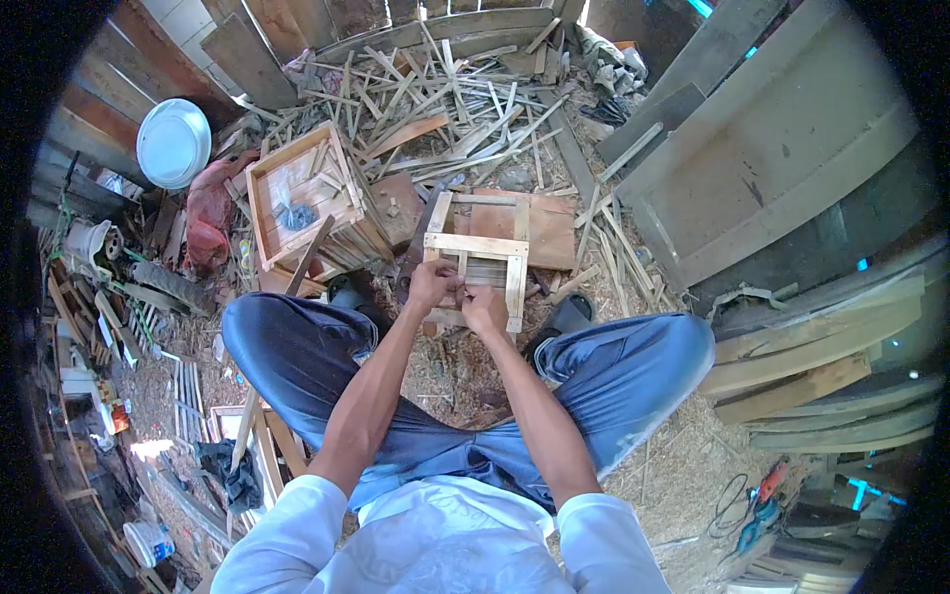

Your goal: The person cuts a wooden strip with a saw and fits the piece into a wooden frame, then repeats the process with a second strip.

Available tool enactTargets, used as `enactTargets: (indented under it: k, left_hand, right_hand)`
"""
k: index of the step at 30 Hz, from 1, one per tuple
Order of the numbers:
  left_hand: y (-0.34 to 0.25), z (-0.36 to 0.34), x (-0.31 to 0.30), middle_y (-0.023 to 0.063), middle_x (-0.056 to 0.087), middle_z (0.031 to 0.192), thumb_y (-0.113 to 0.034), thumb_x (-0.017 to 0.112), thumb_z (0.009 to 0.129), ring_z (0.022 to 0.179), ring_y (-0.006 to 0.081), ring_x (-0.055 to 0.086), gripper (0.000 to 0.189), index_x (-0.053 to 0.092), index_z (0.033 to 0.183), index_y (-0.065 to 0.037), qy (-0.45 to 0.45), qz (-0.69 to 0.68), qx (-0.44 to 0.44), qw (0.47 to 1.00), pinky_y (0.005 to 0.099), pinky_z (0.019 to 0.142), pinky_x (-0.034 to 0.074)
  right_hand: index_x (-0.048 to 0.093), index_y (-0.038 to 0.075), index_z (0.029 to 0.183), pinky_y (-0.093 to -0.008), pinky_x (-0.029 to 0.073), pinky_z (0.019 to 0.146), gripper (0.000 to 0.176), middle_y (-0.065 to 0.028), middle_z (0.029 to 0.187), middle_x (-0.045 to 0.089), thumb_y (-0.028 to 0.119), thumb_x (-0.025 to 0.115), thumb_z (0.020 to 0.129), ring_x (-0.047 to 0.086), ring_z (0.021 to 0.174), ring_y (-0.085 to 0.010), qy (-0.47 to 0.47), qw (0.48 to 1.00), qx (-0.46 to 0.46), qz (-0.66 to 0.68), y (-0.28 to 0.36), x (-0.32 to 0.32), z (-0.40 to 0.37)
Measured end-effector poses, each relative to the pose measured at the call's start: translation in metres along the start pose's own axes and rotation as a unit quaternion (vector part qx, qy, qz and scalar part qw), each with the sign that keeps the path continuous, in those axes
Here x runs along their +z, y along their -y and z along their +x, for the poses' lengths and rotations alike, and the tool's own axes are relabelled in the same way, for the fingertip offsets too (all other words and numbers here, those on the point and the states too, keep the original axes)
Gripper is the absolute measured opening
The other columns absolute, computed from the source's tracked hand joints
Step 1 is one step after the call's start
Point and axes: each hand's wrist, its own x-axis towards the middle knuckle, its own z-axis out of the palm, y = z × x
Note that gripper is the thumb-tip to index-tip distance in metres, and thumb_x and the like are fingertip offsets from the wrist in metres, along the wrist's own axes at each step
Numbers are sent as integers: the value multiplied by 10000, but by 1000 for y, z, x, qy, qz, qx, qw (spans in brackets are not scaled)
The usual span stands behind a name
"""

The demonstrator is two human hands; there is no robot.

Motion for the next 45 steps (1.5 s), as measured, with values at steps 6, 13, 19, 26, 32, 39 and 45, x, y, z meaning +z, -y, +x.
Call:
enactTargets:
  k: [6,13,19,26,32,39,45]
  left_hand:
    - [6,2,4,91,728,835,-117,818,700,747,141,690,320,723,993,-28,4,-32,-30,999,296,673,560]
    - [14,14,3,123,718,875,-94,796,721,738,180,692,335,700,1027,6,16,-10,-8,1000,308,662,573]
    - [3,8,-3,126,729,913,-179,818,691,829,210,703,357,722,1003,-34,29,6,-40,999,315,775,547]
    - [-14,0,-3,140,724,942,-193,781,698,879,236,703,400,703,1058,-39,26,75,14,997,337,803,544]
    - [-21,4,2,144,707,940,-152,743,740,846,248,677,335,695,1055,-49,-78,98,86,988,350,784,527]
    - [-37,35,-20,89,667,1117,-235,788,713,1108,333,517,386,704,1075,-131,-73,286,302,906,429,980,404]
    - [-17,51,-24,80,644,1230,-303,773,771,1354,361,357,439,686,1176,-158,31,215,246,945,441,1120,299]
  right_hand:
    - [737,142,996,-453,514,719,244,-192,902,691,261,703,785,670,823,-361,7,999,5,-40,-2,1,0]
    - [734,142,1005,-451,516,727,249,-194,903,693,272,705,794,673,841,-360,22,1000,-3,-20,-12,7,8]
    - [703,201,1099,-482,523,768,270,-192,949,690,261,632,846,659,909,-382,51,998,31,-28,-1,1,4]
    - [729,186,1040,-468,519,755,234,-208,950,683,259,655,830,663,888,-382,51,997,35,-40,-6,5,9]
    - [722,192,1082,-459,522,760,271,-203,949,687,285,660,835,667,887,-371,52,995,75,-37,9,-2,3]
    - [743,183,1031,-450,530,781,260,-213,930,695,324,674,825,673,897,-364,60,993,103,5,-3,6,9]
    - [739,156,1042,-412,526,752,293,-171,894,708,309,695,796,687,826,-329,112,991,62,-37,3,-1,7]
